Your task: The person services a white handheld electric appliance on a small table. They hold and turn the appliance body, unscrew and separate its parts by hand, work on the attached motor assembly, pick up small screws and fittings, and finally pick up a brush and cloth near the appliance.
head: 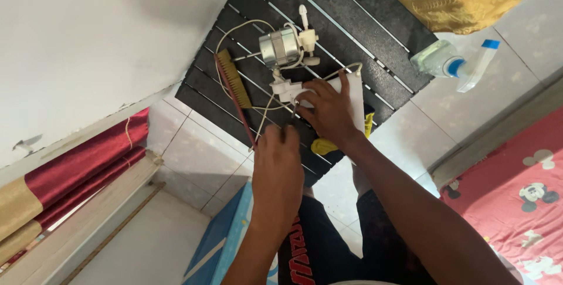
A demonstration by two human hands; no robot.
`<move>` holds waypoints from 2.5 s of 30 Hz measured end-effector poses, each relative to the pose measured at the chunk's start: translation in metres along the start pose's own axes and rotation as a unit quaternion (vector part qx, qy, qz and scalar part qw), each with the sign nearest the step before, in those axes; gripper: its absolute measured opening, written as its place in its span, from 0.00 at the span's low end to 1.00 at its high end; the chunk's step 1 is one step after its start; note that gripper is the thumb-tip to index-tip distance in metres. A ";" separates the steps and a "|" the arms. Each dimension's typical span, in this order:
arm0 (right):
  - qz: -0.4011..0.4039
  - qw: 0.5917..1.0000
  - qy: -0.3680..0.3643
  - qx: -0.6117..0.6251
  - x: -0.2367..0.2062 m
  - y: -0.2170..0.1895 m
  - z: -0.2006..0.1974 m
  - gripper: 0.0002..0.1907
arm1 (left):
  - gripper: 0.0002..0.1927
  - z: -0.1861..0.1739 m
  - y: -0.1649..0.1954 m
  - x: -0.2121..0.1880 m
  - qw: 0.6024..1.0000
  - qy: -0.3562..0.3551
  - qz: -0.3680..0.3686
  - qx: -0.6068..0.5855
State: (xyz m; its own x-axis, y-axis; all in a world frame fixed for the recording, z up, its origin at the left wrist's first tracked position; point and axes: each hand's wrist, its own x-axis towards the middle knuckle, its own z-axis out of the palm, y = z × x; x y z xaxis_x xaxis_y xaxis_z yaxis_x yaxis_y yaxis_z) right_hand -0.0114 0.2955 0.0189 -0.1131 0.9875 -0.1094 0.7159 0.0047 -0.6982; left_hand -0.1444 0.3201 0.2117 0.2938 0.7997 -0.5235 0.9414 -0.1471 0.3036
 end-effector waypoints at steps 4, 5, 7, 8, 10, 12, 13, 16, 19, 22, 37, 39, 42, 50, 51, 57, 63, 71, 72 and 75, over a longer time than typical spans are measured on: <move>0.005 1.000 -0.018 -0.020 0.000 0.002 0.001 0.26 | 0.23 0.002 0.001 0.000 0.992 0.099 0.076 -0.017; 0.002 1.000 -0.014 -0.028 0.001 0.003 0.002 0.30 | 0.28 0.002 0.001 0.001 0.995 0.072 0.020 -0.061; -0.008 0.997 -0.021 -0.080 0.003 0.003 0.002 0.34 | 0.42 0.001 0.002 0.003 0.984 0.015 -0.092 -0.149; -0.013 0.994 -0.026 -0.106 0.004 0.003 0.003 0.35 | 0.32 0.001 0.001 0.004 0.982 -0.051 -0.135 -0.123; -0.002 0.993 -0.055 -0.107 0.005 0.002 0.002 0.36 | 0.17 -0.001 -0.001 0.009 0.957 -0.178 -0.219 -0.067; 0.001 0.991 -0.066 -0.115 0.007 0.001 0.001 0.36 | 0.14 -0.004 -0.007 0.007 0.998 -0.038 -0.048 -0.005; 0.001 0.990 -0.065 -0.123 0.007 0.000 0.001 0.36 | 0.17 -0.005 -0.010 0.007 0.998 0.030 0.040 0.025; 0.006 0.990 -0.072 -0.122 0.007 -0.001 0.000 0.36 | 0.26 -0.004 -0.018 0.009 0.989 0.091 0.080 -0.087; 0.008 0.991 -0.074 -0.114 0.010 0.002 0.000 0.36 | 0.30 0.001 -0.017 0.011 0.976 0.081 -0.073 -0.191; -0.039 0.987 -0.018 -0.152 0.004 0.000 0.001 0.37 | 0.17 0.003 -0.014 0.013 0.969 -0.139 -0.204 -0.007; 0.397 0.360 0.095 0.839 -0.037 -0.011 0.082 0.26 | 0.11 -0.002 -0.019 0.018 0.994 -0.010 -0.050 -0.093; 0.342 0.376 0.105 0.855 -0.029 -0.010 0.085 0.25 | 0.14 -0.003 -0.024 0.021 0.992 0.052 0.021 -0.109; 0.324 0.399 0.094 0.853 -0.022 -0.010 0.088 0.23 | 0.24 -0.004 -0.027 0.021 0.978 0.065 -0.013 -0.200; 0.334 0.442 0.080 0.829 -0.019 -0.008 0.088 0.26 | 0.09 -0.006 -0.029 0.019 0.994 0.013 -0.014 -0.106; 0.334 0.440 0.079 0.830 -0.019 -0.008 0.087 0.27 | 0.10 -0.007 -0.029 0.020 0.991 0.039 0.010 -0.128; 0.340 0.459 0.058 0.818 -0.018 -0.006 0.082 0.32 | 0.17 -0.006 -0.018 0.023 0.950 -0.096 -0.201 -0.219; 0.302 0.464 0.035 0.832 -0.020 0.000 0.086 0.31 | 0.15 -0.008 -0.023 0.026 0.992 0.021 0.068 -0.107; 0.341 0.495 0.022 0.799 -0.019 0.002 0.080 0.28 | 0.19 -0.003 -0.028 0.032 0.965 -0.025 -0.120 -0.234; 0.343 0.495 0.019 0.798 -0.019 0.003 0.080 0.29 | 0.14 -0.003 -0.029 0.030 0.977 -0.010 -0.056 -0.206; 0.333 0.491 0.027 0.805 -0.020 0.005 0.082 0.29 | 0.16 -0.005 -0.033 0.028 0.993 0.005 0.107 -0.045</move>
State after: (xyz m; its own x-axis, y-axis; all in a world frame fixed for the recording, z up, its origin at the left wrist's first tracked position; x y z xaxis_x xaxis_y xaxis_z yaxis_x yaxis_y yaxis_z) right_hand -0.0621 0.2626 -0.0400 -0.1732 0.6891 -0.7036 -0.8947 -0.4087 -0.1800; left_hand -0.1679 0.3496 0.1910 0.4839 0.7611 -0.4319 0.8388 -0.2628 0.4768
